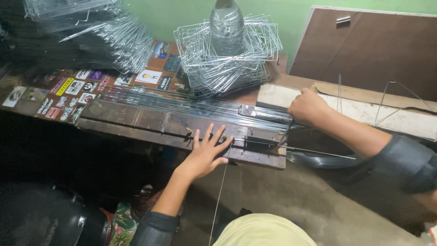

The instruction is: Bending metal wires into rectangular frames using a specialized jig and a handheld tool.

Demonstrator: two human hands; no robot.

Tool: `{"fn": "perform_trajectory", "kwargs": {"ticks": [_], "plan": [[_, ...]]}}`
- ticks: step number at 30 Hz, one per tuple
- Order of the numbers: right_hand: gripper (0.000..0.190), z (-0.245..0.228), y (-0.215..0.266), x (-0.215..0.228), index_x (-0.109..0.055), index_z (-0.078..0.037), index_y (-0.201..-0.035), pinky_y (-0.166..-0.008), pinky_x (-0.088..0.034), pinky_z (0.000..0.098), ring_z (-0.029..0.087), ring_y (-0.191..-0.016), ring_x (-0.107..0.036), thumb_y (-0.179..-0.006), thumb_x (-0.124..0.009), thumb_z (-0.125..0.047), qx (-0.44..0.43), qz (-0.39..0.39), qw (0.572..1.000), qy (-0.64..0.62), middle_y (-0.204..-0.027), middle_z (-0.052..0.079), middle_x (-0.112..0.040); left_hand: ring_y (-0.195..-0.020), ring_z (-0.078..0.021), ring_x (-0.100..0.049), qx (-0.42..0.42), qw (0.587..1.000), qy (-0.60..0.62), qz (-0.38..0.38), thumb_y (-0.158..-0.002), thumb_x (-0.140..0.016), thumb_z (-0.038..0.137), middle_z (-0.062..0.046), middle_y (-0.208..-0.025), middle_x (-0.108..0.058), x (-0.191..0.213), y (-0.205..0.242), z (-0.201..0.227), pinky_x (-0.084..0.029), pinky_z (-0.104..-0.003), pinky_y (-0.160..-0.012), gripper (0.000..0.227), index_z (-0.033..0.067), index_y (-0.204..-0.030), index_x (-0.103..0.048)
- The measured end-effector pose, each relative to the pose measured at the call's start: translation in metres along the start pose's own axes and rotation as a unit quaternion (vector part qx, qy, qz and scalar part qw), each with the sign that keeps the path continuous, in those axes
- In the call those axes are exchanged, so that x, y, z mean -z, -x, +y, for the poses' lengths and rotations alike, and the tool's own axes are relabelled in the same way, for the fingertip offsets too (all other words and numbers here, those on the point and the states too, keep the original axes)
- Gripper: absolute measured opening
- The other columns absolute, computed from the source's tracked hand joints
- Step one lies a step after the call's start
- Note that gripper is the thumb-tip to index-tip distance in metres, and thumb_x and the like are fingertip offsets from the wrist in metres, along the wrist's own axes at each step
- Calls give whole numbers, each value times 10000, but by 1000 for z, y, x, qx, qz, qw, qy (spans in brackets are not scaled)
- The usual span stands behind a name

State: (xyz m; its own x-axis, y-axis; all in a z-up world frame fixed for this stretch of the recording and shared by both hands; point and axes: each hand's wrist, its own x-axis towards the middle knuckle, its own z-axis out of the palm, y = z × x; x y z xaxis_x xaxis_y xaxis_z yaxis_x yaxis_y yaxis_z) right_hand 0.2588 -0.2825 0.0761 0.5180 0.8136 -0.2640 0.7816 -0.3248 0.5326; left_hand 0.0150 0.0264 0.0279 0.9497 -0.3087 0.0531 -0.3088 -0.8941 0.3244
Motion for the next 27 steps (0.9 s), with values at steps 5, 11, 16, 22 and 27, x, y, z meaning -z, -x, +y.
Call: {"fn": "perform_trajectory", "kwargs": {"ticks": [5, 11, 16, 22, 27], "plan": [[202, -1, -26, -1, -767, -213, -754, -784, -476, 373, 197, -852, -736, -885, -614, -222, 25, -38, 999, 19, -844, -2, -775, -1554, -424, -19, 10, 1000, 15, -20, -870, -729, 416, -108, -1694, -97, 5, -1, 1, -15, -706, -1170, 795, 278, -1560, -359], [121, 0, -39, -13, -782, -199, -823, -822, -518, 379, 210, -917, -747, -852, -664, -205, 41, -130, 991, -1, -930, 8, -781, -1557, -412, -34, 16, 999, 26, -18, -855, -734, 399, -92, -1698, -114, 5, -1, 3, -28, -701, -1175, 795, 285, -1554, -374], [142, 4, -31, -20, -783, -164, -919, -835, -571, 396, 245, -952, -748, -799, -715, -199, 34, -194, 979, -55, -983, 38, -778, -1552, -415, -70, 14, 1000, 22, 2, -822, -740, 424, -95, -1687, -148, 0, -1, 2, -56, -707, -1169, 813, 281, -1544, -393], [190, 5, -29, -16, -791, -143, -972, -866, -593, 404, 288, -985, -750, -801, -727, -195, 4, -221, 971, -85, -1016, 67, -775, -1535, -425, -126, 6, 1000, 16, 22, -802, -754, 426, -104, -1674, -201, 3, -2, 4, -103, -721, -1156, 815, 280, -1531, -420], [270, 6, -30, -17, -771, -133, -1021, -890, -587, 404, 298, -1004, -742, -799, -774, -286, 14, -256, 962, -93, -1042, 75, -774, -1525, -430, -158, 0, 999, 9, 52, -777, -772, 430, -108, -1659, -238, 1, -1, 4, -143, -729, -1144, 821, 268, -1513, -448]]}}
